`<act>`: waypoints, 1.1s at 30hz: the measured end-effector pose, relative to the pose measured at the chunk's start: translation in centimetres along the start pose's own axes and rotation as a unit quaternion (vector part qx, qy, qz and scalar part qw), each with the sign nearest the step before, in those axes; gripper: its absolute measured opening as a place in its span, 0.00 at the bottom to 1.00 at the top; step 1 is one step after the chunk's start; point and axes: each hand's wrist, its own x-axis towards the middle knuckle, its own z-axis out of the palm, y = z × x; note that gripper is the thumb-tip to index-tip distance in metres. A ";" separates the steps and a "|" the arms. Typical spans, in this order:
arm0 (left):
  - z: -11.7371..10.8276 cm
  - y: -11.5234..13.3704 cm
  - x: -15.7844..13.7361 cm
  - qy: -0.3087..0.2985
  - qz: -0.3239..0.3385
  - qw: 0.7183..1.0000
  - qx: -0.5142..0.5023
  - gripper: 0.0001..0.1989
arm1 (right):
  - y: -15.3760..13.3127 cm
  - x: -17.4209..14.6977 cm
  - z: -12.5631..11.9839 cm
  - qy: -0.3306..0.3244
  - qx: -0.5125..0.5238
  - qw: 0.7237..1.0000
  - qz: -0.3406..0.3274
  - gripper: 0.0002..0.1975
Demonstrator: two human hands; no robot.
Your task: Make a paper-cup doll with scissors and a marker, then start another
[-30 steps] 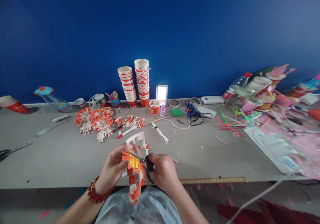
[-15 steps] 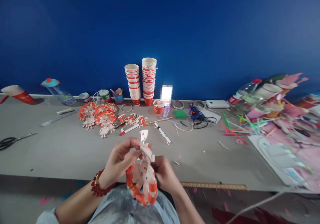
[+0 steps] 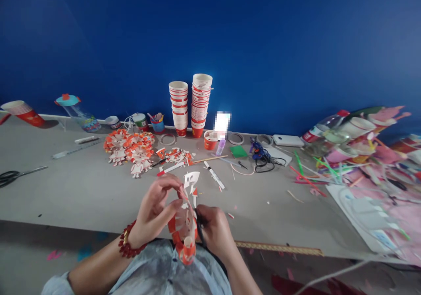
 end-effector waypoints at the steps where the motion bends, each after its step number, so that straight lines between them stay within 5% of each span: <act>1: -0.2 -0.1 0.0 -0.001 0.036 0.999 0.005 0.14 | -0.2 0.0 -0.1 -0.002 -0.009 1.000 0.005 0.13; 6: -1.1 0.0 0.1 -0.056 0.074 0.996 0.013 0.16 | -0.2 0.0 -0.1 0.044 -0.087 0.995 -0.012 0.13; 11: -0.9 -0.2 0.0 -0.015 0.063 0.995 -0.073 0.14 | 0.0 -0.2 -0.3 0.059 -0.128 0.990 -0.031 0.09; 19: -0.9 -0.9 -0.7 -0.026 -0.059 0.994 -0.086 0.07 | -0.2 -0.2 -0.3 0.069 -0.154 0.984 -0.055 0.07; 25: -0.7 -1.3 -1.0 -0.005 -0.131 0.971 -0.201 0.09 | -0.6 -0.1 -0.6 0.067 -0.167 0.982 -0.052 0.08; 33: -0.7 -1.2 -1.0 0.007 -0.154 0.962 -0.226 0.08 | -1.1 -0.2 -1.3 0.059 -0.226 0.971 -0.057 0.02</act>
